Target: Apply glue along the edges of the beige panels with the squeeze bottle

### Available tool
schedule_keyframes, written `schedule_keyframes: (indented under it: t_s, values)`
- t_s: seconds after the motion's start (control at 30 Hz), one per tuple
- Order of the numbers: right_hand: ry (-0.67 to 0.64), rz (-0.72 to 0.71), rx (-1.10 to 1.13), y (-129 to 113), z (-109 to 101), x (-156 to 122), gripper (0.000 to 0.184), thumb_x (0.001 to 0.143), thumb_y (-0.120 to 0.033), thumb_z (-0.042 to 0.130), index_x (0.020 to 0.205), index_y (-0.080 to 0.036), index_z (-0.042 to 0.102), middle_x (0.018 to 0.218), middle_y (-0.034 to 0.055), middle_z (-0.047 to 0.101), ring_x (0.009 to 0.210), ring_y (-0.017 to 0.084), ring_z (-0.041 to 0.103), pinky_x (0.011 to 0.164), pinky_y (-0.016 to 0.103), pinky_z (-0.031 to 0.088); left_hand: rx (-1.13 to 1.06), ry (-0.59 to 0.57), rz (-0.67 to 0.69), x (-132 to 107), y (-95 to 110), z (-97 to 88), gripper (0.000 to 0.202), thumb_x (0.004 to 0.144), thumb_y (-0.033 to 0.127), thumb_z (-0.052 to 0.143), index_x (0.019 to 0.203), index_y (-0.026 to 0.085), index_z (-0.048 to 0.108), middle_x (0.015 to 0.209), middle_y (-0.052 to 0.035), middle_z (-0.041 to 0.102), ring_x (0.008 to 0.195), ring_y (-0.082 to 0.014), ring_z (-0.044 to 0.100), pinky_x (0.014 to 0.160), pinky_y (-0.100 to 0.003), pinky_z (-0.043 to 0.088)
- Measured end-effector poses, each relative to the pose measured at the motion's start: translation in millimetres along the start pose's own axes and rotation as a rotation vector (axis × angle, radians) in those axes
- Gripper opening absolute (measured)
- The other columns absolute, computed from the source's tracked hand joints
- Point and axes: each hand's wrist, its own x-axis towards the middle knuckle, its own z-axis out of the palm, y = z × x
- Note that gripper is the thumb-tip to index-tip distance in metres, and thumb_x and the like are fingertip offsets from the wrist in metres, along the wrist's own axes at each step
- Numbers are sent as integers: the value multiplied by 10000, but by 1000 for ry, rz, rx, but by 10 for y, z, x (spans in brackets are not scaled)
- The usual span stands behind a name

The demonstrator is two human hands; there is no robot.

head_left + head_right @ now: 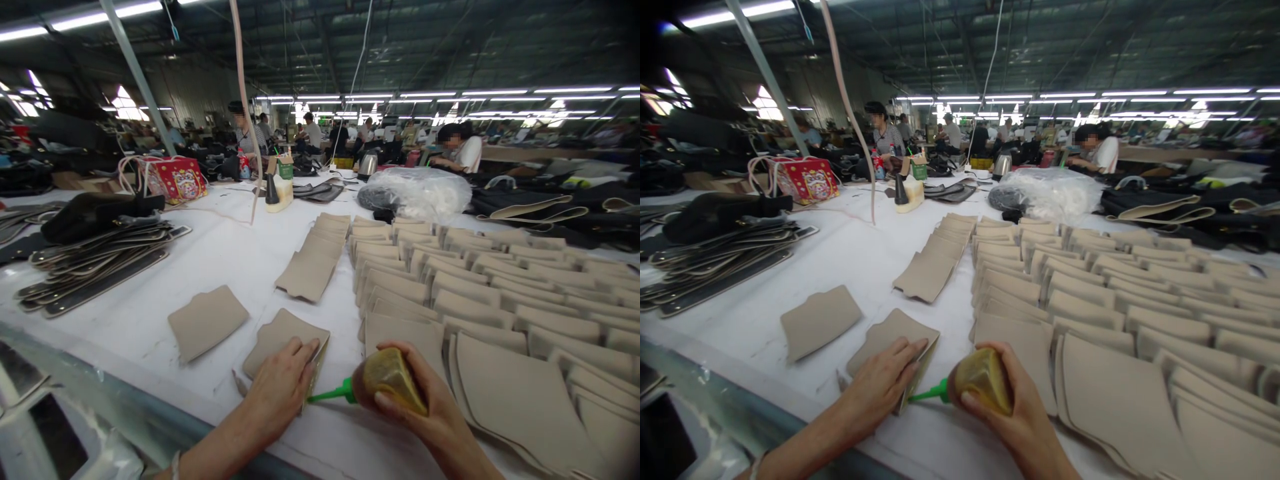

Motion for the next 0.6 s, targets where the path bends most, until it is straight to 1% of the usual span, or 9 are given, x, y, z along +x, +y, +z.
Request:
schedule_keyframes:
  t_s: [0.2,0.33,0.5,0.6]
  values:
    - [-22,-33,-13,35,15,1,498,683,-458,714,1083,-241,512,871,-13,609,775,201,572,707,272,440,0,6,6,-5,12,5,417,942,267,290,1324,240,457,1070,-56,567,946,-179,584,846,-273,430]
    - [22,-64,-70,46,-14,100,491,701,-451,711,1087,-235,499,896,-1,616,807,216,584,724,289,446,12,-10,-4,13,15,9,419,942,266,286,1321,245,463,1077,-57,572,941,-172,584,839,-260,432]
    - [98,-139,-184,66,-104,313,492,760,-466,672,1134,-229,457,880,6,611,742,210,589,689,312,459,19,-20,16,28,-23,24,434,941,267,269,1332,250,456,1080,-57,577,951,-172,586,849,-258,435]
    - [124,-171,-220,94,-137,360,486,774,-455,668,1145,-232,447,905,7,608,767,207,584,701,312,457,-1,-12,24,39,-4,17,436,941,270,269,1332,257,460,1082,-53,581,949,-168,587,853,-249,439]
